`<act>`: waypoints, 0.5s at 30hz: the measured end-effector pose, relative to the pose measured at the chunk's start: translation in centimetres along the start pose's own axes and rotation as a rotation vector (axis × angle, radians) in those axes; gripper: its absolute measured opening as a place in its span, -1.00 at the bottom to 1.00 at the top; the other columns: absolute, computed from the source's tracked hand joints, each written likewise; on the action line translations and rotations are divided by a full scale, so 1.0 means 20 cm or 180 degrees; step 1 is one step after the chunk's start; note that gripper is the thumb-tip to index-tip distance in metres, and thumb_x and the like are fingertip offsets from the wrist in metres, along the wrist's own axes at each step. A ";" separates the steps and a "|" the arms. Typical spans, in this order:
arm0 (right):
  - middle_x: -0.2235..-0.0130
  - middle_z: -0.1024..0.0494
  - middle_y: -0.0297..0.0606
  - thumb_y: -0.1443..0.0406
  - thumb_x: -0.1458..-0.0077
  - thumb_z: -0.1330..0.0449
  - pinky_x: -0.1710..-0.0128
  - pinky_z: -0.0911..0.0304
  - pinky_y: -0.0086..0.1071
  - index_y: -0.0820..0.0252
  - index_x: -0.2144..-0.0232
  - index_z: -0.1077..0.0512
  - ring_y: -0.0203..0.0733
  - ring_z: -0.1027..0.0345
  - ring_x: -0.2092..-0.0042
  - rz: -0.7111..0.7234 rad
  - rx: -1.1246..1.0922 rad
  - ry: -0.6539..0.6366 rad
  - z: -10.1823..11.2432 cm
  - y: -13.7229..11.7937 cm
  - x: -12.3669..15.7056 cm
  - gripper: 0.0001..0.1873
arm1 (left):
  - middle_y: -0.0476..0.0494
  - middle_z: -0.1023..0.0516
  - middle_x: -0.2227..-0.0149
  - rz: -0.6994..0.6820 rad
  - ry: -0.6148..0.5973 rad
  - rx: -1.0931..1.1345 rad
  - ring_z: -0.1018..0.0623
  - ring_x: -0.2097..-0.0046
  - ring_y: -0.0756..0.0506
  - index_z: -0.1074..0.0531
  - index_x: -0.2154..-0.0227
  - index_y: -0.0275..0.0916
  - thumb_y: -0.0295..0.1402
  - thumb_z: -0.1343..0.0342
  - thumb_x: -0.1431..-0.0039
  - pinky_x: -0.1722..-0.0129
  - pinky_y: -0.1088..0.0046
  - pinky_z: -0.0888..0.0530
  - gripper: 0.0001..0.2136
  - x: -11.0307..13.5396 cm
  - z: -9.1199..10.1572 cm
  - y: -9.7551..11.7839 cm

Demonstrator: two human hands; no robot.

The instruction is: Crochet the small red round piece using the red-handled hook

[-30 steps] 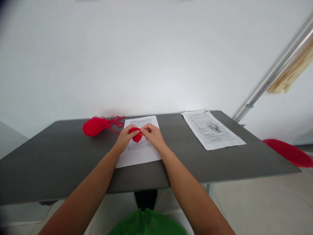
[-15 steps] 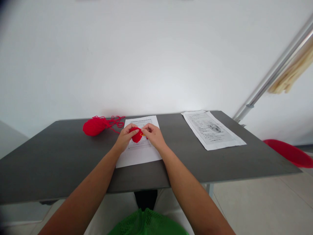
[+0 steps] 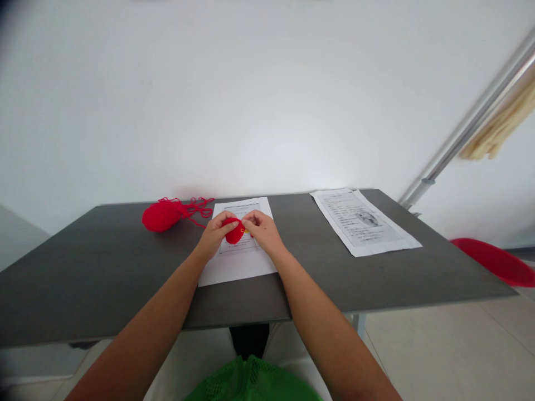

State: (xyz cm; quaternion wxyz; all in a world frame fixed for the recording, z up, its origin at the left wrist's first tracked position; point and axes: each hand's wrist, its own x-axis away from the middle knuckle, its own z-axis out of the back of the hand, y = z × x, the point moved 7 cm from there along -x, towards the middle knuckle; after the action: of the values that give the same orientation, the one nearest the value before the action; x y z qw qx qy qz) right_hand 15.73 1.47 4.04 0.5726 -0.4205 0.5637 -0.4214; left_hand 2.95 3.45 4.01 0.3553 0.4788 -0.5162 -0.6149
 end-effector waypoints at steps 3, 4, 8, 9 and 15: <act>0.64 -0.33 -0.45 0.23 0.07 -0.19 0.50 -0.12 -0.43 0.19 0.52 -0.37 -0.35 -0.16 0.57 -0.0012 -0.0008 0.0005 0.00 0.00 0.00 -0.86 | 0.09 -0.35 0.58 0.0024 0.0031 -0.0055 -0.32 0.54 0.05 -0.34 0.49 -0.25 -0.31 -0.18 0.08 0.51 0.53 -0.24 -0.85 0.00 0.00 0.00; 0.63 -0.33 -0.45 0.23 0.07 -0.20 0.50 -0.12 -0.43 0.19 0.53 -0.37 -0.35 -0.16 0.57 -0.0013 -0.0005 0.0011 0.00 0.00 0.00 -0.86 | 0.09 -0.35 0.58 0.0020 0.0040 -0.0076 -0.32 0.54 0.05 -0.34 0.49 -0.25 -0.32 -0.17 0.07 0.50 0.53 -0.24 -0.86 0.00 0.01 0.00; 0.64 -0.34 -0.45 0.22 0.08 -0.21 0.50 -0.12 -0.43 0.19 0.55 -0.36 -0.35 -0.16 0.57 -0.0022 0.0007 0.0041 0.00 -0.01 0.01 -0.84 | 0.09 -0.36 0.58 -0.0002 0.0042 -0.0125 -0.33 0.53 0.04 -0.35 0.49 -0.24 -0.30 -0.18 0.07 0.49 0.52 -0.24 -0.85 0.00 0.01 -0.01; 0.64 -0.34 -0.45 0.21 0.08 -0.21 0.50 -0.13 -0.43 0.19 0.55 -0.36 -0.35 -0.16 0.57 -0.0020 0.0011 0.0045 0.00 -0.01 0.01 -0.83 | 0.08 -0.36 0.57 -0.0002 0.0041 -0.0134 -0.33 0.53 0.04 -0.35 0.50 -0.24 -0.30 -0.18 0.08 0.49 0.52 -0.25 -0.85 0.00 0.01 -0.01; 0.64 -0.32 -0.45 0.23 0.08 -0.20 0.51 -0.12 -0.43 0.19 0.56 -0.34 -0.35 -0.16 0.57 0.0015 0.0052 0.0042 0.00 0.00 0.00 -0.84 | 0.08 -0.37 0.57 0.0022 -0.0013 -0.0120 -0.33 0.52 0.04 -0.35 0.50 -0.25 -0.32 -0.18 0.09 0.47 0.52 -0.25 -0.86 0.00 0.00 0.00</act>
State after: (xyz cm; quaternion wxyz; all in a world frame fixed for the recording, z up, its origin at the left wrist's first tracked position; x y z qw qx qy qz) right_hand 15.81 1.42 4.07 0.5733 -0.4117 0.5650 -0.4273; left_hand 2.96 3.40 4.08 0.3653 0.4689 -0.5070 -0.6242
